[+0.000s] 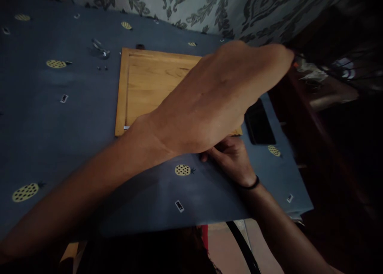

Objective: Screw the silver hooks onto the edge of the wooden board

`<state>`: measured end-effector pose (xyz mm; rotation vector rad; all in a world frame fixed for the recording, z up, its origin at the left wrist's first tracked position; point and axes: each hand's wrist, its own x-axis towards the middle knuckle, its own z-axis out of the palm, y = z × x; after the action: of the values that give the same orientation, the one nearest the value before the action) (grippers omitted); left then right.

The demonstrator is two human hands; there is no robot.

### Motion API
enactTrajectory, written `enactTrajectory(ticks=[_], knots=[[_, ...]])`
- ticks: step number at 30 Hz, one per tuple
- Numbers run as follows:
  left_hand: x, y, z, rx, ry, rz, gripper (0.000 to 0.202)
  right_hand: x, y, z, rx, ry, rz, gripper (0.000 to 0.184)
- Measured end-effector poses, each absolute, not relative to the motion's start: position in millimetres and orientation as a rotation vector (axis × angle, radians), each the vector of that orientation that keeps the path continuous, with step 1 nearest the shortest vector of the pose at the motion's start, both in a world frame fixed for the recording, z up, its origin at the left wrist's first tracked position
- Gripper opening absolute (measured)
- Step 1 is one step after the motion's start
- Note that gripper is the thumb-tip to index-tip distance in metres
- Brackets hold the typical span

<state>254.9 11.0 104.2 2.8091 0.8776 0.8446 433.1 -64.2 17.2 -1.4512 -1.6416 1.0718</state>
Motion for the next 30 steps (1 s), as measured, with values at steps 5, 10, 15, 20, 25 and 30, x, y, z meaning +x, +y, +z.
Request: enactTrajectory(ticks=[5, 10, 15, 20, 25, 30], knots=[[253, 12, 104, 2.8, 0.762, 0.9, 0.044, 433, -64, 18, -1.465, -1.641, 1.068, 0.058], [251, 8, 107, 2.76, 0.824, 0.819, 0.055, 434, -64, 17, -1.46, -1.642, 1.085, 0.052], [255, 7, 105, 2.876, 0.8, 0.809, 0.044, 435, -64, 17, -1.45, -1.636, 1.09, 0.052], [261, 7, 99, 2.923, 0.939, 0.892, 0.034, 435, -64, 17, -1.453, -1.642, 1.09, 0.052], [261, 6, 100, 2.885, 0.956, 0.88, 0.047, 434, -64, 16, -1.433, -1.645, 1.07, 0.053], [258, 6, 105, 2.826, 0.827, 0.89, 0.044, 433, -63, 17, -1.436, -1.656, 1.064, 0.055]])
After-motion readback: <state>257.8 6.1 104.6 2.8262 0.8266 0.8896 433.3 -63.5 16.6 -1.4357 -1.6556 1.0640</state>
